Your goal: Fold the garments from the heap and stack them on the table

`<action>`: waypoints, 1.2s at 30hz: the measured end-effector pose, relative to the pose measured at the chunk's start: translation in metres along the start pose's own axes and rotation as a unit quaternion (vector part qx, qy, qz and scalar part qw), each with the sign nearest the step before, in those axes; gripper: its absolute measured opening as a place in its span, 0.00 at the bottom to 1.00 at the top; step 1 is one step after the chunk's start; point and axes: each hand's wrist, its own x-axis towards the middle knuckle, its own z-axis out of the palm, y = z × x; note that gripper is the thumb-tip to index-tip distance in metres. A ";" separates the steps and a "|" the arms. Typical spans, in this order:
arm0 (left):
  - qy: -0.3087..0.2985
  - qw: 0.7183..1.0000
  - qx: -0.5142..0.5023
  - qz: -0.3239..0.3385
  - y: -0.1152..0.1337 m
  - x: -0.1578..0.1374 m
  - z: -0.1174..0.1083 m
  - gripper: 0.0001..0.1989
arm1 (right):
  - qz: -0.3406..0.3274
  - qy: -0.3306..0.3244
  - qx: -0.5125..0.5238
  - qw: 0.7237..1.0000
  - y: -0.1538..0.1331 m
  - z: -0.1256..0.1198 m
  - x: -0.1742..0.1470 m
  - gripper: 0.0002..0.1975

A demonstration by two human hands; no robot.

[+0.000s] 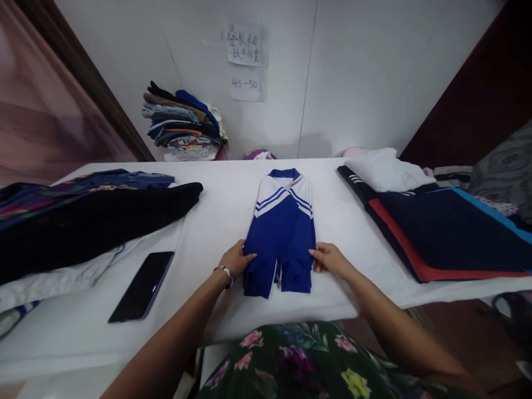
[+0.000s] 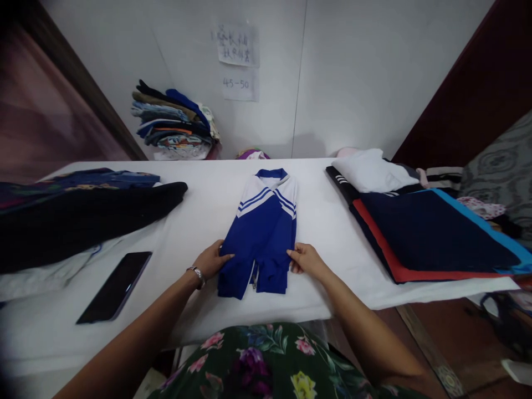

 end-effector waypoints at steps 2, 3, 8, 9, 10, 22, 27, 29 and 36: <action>0.006 1.000 -0.003 0.007 -0.001 0.000 0.001 0.19 | -0.004 0.003 0.018 1.000 -0.001 -0.003 -0.002 0.17; 0.006 1.000 -0.017 0.011 -0.002 0.000 0.002 0.20 | -0.008 0.007 0.029 1.000 -0.001 -0.005 -0.002 0.17; -0.009 0.997 -0.077 0.019 -0.006 0.004 0.003 0.24 | 0.010 0.026 0.042 0.999 -0.004 -0.009 0.004 0.15; -0.010 0.997 -0.077 0.023 -0.006 0.004 0.002 0.24 | 0.015 0.024 0.025 0.999 -0.006 -0.008 0.006 0.15; -0.011 0.997 -0.074 0.028 -0.007 0.004 0.002 0.24 | 0.015 0.019 0.003 1.000 -0.007 -0.006 0.008 0.15; 0.006 0.992 -0.095 0.081 -0.020 0.001 0.010 0.24 | -0.032 0.024 -0.126 0.991 -0.011 0.006 0.023 0.06; -0.008 0.990 -0.107 0.092 -0.023 0.003 0.010 0.24 | -0.004 0.027 -0.134 0.991 -0.012 -0.011 0.015 0.02; -0.006 0.991 -0.092 0.094 -0.021 0.002 0.010 0.23 | 0.020 0.038 -0.134 0.990 -0.009 -0.012 0.014 0.02; 0.007 0.996 -0.046 0.075 -0.015 -0.003 0.008 0.25 | -0.023 0.082 -0.188 0.978 0.000 -0.005 0.013 0.06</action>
